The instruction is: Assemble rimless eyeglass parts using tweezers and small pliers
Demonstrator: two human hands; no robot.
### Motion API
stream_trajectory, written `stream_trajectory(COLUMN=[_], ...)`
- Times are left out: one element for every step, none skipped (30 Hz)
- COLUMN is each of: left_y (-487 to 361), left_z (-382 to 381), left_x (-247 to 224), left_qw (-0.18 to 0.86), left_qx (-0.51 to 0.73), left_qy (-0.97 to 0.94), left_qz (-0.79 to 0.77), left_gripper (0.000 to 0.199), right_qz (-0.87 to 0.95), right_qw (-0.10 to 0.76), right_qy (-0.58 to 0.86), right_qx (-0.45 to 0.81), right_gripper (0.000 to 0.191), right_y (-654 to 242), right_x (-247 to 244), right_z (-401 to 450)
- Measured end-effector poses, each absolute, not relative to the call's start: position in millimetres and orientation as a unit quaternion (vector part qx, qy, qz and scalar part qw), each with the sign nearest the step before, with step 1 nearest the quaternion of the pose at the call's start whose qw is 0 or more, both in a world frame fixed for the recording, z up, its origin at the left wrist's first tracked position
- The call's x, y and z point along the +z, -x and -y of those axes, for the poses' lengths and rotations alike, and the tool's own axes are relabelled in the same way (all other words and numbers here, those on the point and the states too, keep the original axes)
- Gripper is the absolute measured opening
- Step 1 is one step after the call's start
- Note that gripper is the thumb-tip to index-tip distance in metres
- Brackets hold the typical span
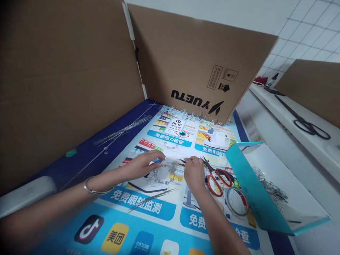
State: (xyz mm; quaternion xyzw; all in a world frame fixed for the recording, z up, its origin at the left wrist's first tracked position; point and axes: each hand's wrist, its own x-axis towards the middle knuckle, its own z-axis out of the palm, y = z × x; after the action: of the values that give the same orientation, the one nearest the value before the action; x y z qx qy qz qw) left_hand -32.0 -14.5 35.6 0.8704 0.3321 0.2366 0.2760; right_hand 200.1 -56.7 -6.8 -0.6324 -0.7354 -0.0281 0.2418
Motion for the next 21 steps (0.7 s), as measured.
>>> stream_trajectory(left_y=[33.8,35.1,35.6,35.4,34.5,33.2,31.9,31.0,30.9,31.6,33.3,35.6,38.5,41.5,44.3,46.8,48.7,50.0,50.8,51.3,51.7], left_z=[18.7,22.9,27.3,31.6,35.8,39.6,42.6,44.5,45.2,44.7,43.1,40.7,37.8,34.7,31.6,28.8,26.4,24.5,22.9,21.7,20.6], left_x=[35.0,33.7,31.5,28.4,24.4,19.7,14.6,9.2,3.9,-1.0,-5.3,-8.9,-11.7,-13.7,-15.0,-15.8,-16.2,-16.5,-16.6,-16.8,-16.9], left_qw=[0.268,0.26,0.25,0.243,0.232,0.221,0.209,0.198,0.186,0.173,0.161,0.148,0.136,0.125,0.115,0.106,0.099,0.093,0.091,0.09,0.092], left_qx=[0.232,0.229,0.231,0.226,0.224,0.212,0.199,0.179,0.16,0.141,0.124,0.108,0.096,0.087,0.08,0.075,0.07,0.066,0.061,0.057,0.053], left_qy=[-0.871,-0.872,-0.871,-0.873,-0.877,-0.884,-0.894,-0.903,-0.911,-0.92,-0.928,-0.934,-0.939,-0.943,-0.945,-0.946,-0.947,-0.948,-0.947,-0.947,-0.946], left_qz=[-0.339,-0.347,-0.355,-0.358,-0.356,-0.353,-0.345,-0.338,-0.332,-0.323,-0.314,-0.307,-0.301,-0.297,-0.296,-0.295,-0.296,-0.298,-0.301,-0.303,-0.305], left_gripper=[0.023,0.025,0.027,0.031,0.036,0.043,0.049,0.056,0.062,0.066,0.068,0.069,0.069,0.069,0.069,0.069,0.069,0.069,0.069,0.07,0.071], right_qz=[0.733,0.736,0.742,0.757,0.78,0.802,0.826,0.837,0.844,0.849,0.853,0.856,0.86,0.863,0.865,0.866,0.867,0.868,0.868,0.868,0.868], right_qw=[0.258,0.276,0.294,0.305,0.305,0.292,0.262,0.235,0.207,0.182,0.159,0.139,0.121,0.107,0.094,0.082,0.071,0.062,0.053,0.047,0.042], right_qy=[0.629,0.618,0.602,0.577,0.546,0.522,0.5,0.494,0.494,0.494,0.496,0.496,0.494,0.492,0.492,0.492,0.492,0.492,0.493,0.493,0.492], right_qx=[-0.029,-0.028,-0.026,-0.021,-0.016,-0.007,0.006,0.017,0.028,0.035,0.039,0.04,0.039,0.037,0.035,0.033,0.033,0.034,0.036,0.039,0.043], right_gripper=[0.025,0.027,0.028,0.03,0.031,0.033,0.035,0.038,0.041,0.043,0.044,0.046,0.047,0.049,0.051,0.051,0.051,0.051,0.05,0.05,0.05], right_y=[-201.4,-201.3,-199.5,-196.2,-191.9,-187.1,-182.7,-179.3,-177.1,-176.4,-177.0,-178.5,-180.4,-182.1,-183.4,-184.1,-184.2,-183.8,-183.2,-182.6,-182.1], right_x=[-6.0,-4.8,-3.5,-2.2,-1.1,-0.4,-0.1,-0.3,-1.1,-2.1,-3.4,-4.7,-5.8,-6.6,-7.0,-6.9,-6.4,-5.5,-4.4,-3.2,-1.9], right_z=[57.7,59.6,62.5,65.9,69.6,72.9,75.4,76.9,77.2,76.4,74.7,72.6,70.2,68.0,66.1,64.5,63.4,62.6,62.2,61.9,61.7])
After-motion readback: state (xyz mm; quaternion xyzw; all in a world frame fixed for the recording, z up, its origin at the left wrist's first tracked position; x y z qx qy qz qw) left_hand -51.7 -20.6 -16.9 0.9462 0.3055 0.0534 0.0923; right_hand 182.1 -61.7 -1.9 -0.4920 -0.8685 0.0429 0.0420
